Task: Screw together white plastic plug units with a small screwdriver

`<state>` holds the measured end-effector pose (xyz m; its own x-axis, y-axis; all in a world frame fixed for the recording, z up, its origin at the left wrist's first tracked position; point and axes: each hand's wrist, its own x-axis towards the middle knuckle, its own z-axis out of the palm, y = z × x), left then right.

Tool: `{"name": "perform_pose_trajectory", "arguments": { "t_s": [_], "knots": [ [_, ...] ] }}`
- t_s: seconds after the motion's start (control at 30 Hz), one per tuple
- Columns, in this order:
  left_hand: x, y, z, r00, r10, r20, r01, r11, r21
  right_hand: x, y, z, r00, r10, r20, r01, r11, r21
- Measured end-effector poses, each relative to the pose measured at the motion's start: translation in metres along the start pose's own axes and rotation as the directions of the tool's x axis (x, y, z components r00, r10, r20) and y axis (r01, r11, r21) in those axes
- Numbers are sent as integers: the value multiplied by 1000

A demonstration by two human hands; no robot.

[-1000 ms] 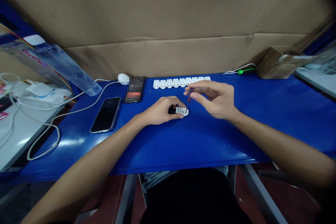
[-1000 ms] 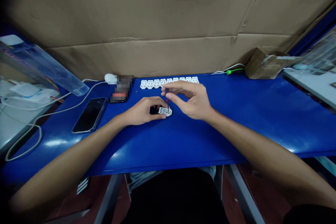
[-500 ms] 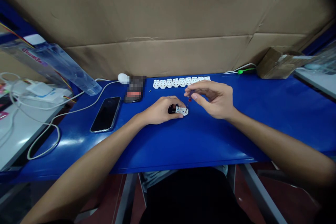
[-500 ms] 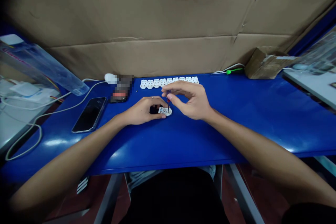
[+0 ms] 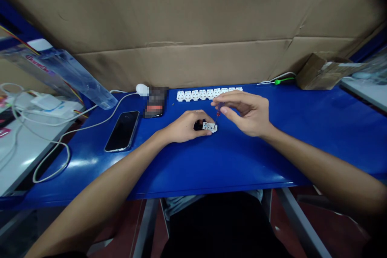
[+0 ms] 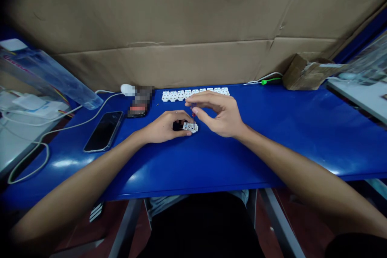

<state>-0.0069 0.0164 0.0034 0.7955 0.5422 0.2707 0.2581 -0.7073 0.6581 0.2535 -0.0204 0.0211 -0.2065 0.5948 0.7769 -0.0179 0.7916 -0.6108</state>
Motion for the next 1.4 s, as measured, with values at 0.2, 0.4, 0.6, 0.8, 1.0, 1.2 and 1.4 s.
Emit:
{"name": "perform_pose_trajectory", "arguments": {
  "t_s": [0.2, 0.4, 0.6, 0.8, 1.0, 1.2, 1.4],
  "knots": [
    [0, 1, 1, 1000, -14, -15, 15, 1000, 10, 5, 0, -2, 993, -114, -14, 112, 987, -115],
    [1, 3, 4, 999, 12, -39, -12, 1000, 3, -2, 1, -1, 1000, 0, 5, 0, 1000, 0],
    [2, 6, 8, 996, 55, -65, -59, 997, -53, 2, -1, -2, 998, -66, 16, 67, 996, -61],
    [4, 7, 8, 998, 28, -50, -33, 994, -100, -1, -1, 0, 999, 18, 39, -19, 999, 42],
    [5, 8, 13, 998, 21, -63, -29, 992, -121, 0, -1, -1, 997, -39, 68, 36, 999, 38],
    [5, 8, 17, 996, 32, -89, -41, 994, -97, -2, 0, 0, 998, 5, 58, -4, 1000, -8],
    [5, 7, 17, 995, 40, -94, -48, 995, -90, -4, -1, -1, 996, -8, 94, 7, 1000, 19]
  ]
}}
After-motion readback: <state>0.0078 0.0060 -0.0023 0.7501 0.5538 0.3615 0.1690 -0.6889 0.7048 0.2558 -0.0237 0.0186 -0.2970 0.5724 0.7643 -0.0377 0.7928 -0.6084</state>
